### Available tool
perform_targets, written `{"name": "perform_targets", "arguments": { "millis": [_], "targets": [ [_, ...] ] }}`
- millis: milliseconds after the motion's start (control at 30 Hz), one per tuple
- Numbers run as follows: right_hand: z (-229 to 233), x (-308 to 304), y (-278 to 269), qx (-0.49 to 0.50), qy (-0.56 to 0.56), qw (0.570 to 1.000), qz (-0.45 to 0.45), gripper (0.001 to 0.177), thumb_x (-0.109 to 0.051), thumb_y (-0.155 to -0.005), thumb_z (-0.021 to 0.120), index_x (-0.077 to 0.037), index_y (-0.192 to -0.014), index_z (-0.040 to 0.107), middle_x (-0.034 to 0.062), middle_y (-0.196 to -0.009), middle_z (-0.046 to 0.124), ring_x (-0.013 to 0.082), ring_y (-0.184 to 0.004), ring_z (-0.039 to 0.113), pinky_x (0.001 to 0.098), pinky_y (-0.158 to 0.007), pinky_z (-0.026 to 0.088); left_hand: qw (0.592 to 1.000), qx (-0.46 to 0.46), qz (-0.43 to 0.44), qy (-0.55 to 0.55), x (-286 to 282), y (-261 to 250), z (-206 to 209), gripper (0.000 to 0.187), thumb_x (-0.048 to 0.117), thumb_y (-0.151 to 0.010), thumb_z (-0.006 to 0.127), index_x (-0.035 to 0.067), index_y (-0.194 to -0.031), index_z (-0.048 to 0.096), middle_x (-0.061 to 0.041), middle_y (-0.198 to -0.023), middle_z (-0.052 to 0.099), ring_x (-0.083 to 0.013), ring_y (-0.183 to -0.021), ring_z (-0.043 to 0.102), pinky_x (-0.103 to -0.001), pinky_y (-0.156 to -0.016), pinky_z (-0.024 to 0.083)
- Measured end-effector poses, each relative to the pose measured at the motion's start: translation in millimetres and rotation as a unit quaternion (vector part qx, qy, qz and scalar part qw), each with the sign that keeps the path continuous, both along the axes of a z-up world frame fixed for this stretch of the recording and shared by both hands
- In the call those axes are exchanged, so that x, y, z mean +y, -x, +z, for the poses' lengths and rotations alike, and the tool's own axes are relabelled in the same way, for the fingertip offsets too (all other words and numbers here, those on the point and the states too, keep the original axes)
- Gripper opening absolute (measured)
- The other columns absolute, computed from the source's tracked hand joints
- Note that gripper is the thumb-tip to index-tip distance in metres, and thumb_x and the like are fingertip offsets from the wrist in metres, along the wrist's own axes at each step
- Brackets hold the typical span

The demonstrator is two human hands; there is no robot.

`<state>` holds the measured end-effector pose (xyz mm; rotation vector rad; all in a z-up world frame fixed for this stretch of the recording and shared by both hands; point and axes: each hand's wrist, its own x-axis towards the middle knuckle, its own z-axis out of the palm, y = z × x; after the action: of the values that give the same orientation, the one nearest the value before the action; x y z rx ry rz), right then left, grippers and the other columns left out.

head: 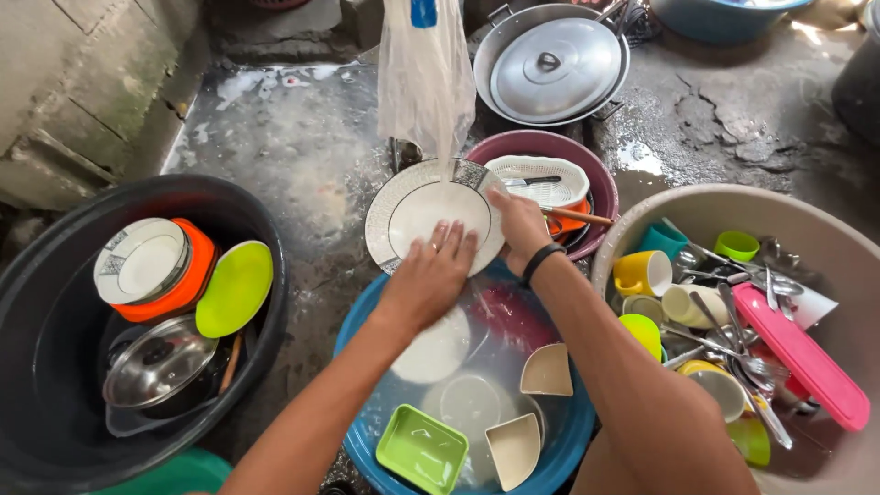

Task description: The person is washing and rinsing various plates, bowls, and cups in plastic basins using water from a hose.

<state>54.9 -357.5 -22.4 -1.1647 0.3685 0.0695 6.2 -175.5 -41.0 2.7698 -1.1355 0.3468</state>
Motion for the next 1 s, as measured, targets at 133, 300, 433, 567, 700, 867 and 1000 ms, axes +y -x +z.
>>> {"name": "perform_targets", "arguments": {
  "millis": [133, 300, 433, 567, 700, 867, 1000],
  "targets": [
    [11.9, 17.0, -3.0, 0.053, 0.016, 0.995, 0.084, 0.047, -0.036, -0.1, 0.056, 0.004, -0.123, 0.063, 0.0171, -0.11, 0.071, 0.0317, -0.102, 0.068, 0.0469, -0.092, 0.055, 0.987, 0.039, 0.078, 0.137, 2.4, -20.1, 15.7, 0.036, 0.03, -0.107, 0.05, 0.001, -0.126, 0.061, -0.022, -0.122, 0.067, -0.0381, -0.102, 0.068, -0.05, -0.083, 0.053],
    [-47.0, 43.3, -13.9, -0.42, 0.412, 0.808, 0.041, 0.063, -0.035, -0.118, 0.034, 0.014, -0.158, 0.033, 0.0325, -0.16, 0.035, 0.045, -0.149, 0.027, 0.0529, -0.118, 0.02, 0.873, 0.168, 0.159, 0.429, -7.2, -25.2, 21.8, 0.042, 0.033, -0.109, 0.056, -0.003, -0.097, 0.074, -0.021, -0.079, 0.072, -0.0239, -0.071, 0.067, -0.042, -0.063, 0.051],
    [-2.5, 43.2, -4.7, -0.248, 0.441, 0.862, -0.013, 0.055, -0.043, -0.106, 0.041, -0.008, -0.146, 0.055, 0.0191, -0.15, 0.051, 0.0347, -0.142, 0.041, 0.0456, -0.117, 0.03, 0.685, 0.31, 0.171, 0.636, -7.5, -22.9, 25.8, 0.05, 0.042, -0.102, 0.059, -0.005, -0.099, 0.073, -0.007, -0.077, 0.071, -0.0101, -0.067, 0.061, -0.035, -0.058, 0.051],
    [-30.9, 48.2, -14.0, -0.384, 0.552, 0.74, -0.02, 0.05, -0.043, -0.106, 0.046, -0.016, -0.143, 0.063, 0.015, -0.148, 0.057, 0.0335, -0.141, 0.048, 0.0437, -0.118, 0.034, 0.644, 0.347, 0.212, 0.648, 5.3, -33.4, 7.6, 0.056, 0.047, -0.103, 0.056, -0.006, -0.099, 0.073, -0.005, -0.077, 0.067, -0.0111, -0.065, 0.057, -0.034, -0.054, 0.048],
    [-30.9, 29.7, -39.6, -0.37, 0.373, 0.851, -0.018, 0.042, -0.039, -0.107, 0.054, -0.007, -0.131, 0.064, 0.0181, -0.142, 0.061, 0.0336, -0.135, 0.057, 0.0411, -0.113, 0.042, 0.659, 0.33, 0.165, 0.655, 13.9, -31.2, -3.0, 0.053, 0.046, -0.103, 0.058, -0.004, -0.105, 0.074, -0.006, -0.087, 0.07, -0.0095, -0.074, 0.061, -0.031, -0.062, 0.051],
    [16.2, -1.0, -44.7, -0.01, 0.386, 0.909, 0.156, 0.061, -0.044, -0.106, 0.069, 0.016, -0.1, 0.077, 0.0219, -0.095, 0.074, 0.0227, -0.081, 0.073, 0.0427, -0.078, 0.057, 0.514, 0.404, 0.199, 0.73, 49.2, -51.2, -6.1, 0.05, 0.043, -0.097, 0.064, -0.006, -0.104, 0.072, -0.007, -0.092, 0.074, -0.0144, -0.074, 0.069, -0.035, -0.063, 0.058],
    [22.9, -5.6, -40.4, -0.011, 0.071, 0.972, 0.222, 0.043, -0.033, -0.095, 0.069, 0.009, -0.106, 0.069, 0.0127, -0.095, 0.075, 0.0197, -0.076, 0.073, 0.0412, -0.064, 0.061, 0.525, 0.317, 0.269, 0.743, 41.2, -75.1, -41.8, 0.049, 0.039, -0.1, 0.068, -0.009, -0.104, 0.073, -0.011, -0.093, 0.075, -0.0149, -0.075, 0.066, -0.034, -0.067, 0.056]
  ]
}}
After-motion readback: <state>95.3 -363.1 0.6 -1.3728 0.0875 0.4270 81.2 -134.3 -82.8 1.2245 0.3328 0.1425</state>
